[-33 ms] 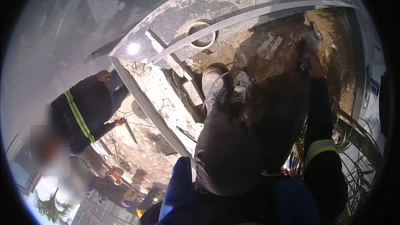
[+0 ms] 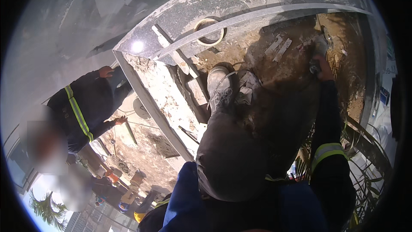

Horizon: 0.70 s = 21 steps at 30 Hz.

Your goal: The person uses an angle grinder to cut a curved stone slab on a construction site. They repeatedly measure and mark the slab with a metal ruler and pencil, then cut along the marked lines. The person adjusts the slab and tool positions multiple times to complete the cuts.

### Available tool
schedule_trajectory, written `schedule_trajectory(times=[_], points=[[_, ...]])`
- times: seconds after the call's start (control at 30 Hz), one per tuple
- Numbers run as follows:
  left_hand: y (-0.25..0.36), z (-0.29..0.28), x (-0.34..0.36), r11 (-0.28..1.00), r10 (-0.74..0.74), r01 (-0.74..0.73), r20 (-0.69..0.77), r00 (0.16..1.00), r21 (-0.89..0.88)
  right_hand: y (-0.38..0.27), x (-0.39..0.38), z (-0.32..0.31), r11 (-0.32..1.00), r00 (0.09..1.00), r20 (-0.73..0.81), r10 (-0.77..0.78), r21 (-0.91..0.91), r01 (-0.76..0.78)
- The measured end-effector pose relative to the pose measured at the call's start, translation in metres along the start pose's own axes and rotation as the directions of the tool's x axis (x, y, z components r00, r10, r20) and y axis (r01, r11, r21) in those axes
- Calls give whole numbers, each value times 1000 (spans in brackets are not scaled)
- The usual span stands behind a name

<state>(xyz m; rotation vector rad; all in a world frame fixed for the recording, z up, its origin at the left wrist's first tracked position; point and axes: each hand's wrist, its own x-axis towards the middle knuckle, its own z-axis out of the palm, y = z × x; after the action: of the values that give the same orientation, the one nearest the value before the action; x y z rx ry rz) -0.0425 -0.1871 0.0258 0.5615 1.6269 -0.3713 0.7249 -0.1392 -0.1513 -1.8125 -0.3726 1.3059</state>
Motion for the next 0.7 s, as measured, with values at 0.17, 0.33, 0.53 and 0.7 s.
schedule_trajectory(times=[0.17, 0.33, 0.53, 0.7], points=[[20, -5, 18, 961, 188, -219, 183, 965, 167, -10, 28, -41, 944, 982, 106, -157, 307, 118], [157, -71, -45, 691, 721, -687, -135, 680, 225, -42, -48, 89, 865, 944, -328, -27, 466, 187], [343, 8, -105, 116, 946, -993, 307, 107, -11, -145, -166, 147, 838, 731, -561, -388, 114, 533], [385, 132, -65, -86, 985, -935, 110, -131, -344, -201, -225, 229, 649, 717, -18, -697, 409, 641]])
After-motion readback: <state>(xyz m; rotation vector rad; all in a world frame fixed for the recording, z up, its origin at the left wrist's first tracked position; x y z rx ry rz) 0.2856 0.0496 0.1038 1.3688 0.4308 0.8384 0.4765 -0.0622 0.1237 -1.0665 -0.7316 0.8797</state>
